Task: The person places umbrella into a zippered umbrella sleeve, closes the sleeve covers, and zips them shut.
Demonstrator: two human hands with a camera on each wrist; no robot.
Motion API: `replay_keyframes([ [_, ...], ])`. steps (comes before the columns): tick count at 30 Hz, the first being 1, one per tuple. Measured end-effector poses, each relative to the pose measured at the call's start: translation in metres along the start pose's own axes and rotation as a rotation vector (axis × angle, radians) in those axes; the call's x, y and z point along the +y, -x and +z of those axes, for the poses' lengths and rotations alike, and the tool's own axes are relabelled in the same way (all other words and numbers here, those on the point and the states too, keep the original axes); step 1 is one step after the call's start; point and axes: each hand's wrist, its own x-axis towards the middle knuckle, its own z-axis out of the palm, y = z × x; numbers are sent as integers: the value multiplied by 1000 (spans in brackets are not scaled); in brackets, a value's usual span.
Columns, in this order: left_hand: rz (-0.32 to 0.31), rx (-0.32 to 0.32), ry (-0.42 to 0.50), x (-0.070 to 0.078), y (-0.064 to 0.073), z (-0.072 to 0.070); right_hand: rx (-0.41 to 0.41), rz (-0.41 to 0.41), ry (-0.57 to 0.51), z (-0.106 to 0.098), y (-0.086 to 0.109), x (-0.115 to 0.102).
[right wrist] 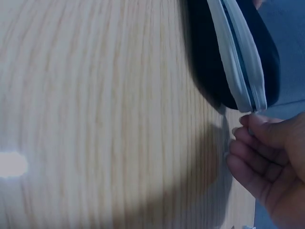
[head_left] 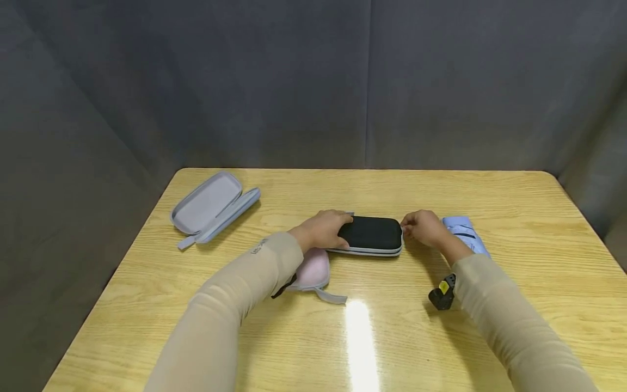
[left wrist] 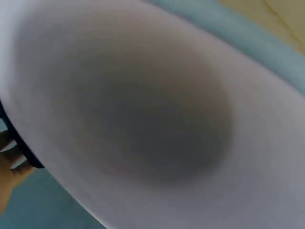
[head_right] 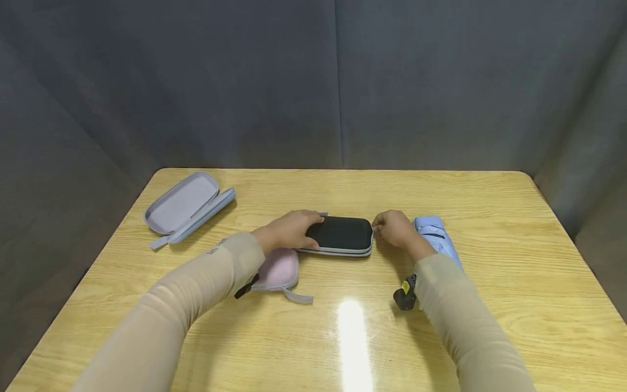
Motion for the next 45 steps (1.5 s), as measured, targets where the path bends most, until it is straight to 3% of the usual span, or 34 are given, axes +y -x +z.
replay_keyframes([
  [3, 9, -13, 6, 2, -4, 0, 21, 0, 39, 0, 2, -3],
  [10, -14, -118, -20, 7, -9, -6, 70, -37, 170, 3, -1, 1],
  [15, 7, -114, -48, 7, -10, -5, 101, -41, 229, 4, -5, -1],
  [22, 6, -122, -164, 10, -8, 0, 102, -41, 285, 1, 0, -5],
  [28, -17, -114, -203, 10, -5, -1, 110, -79, 283, -2, 2, -8],
  [41, -9, -116, -218, 14, -7, -3, 86, -21, 246, -2, 11, -12],
  [45, 1, -133, -183, 13, -8, -6, 96, 2, 206, 2, 14, -10],
])
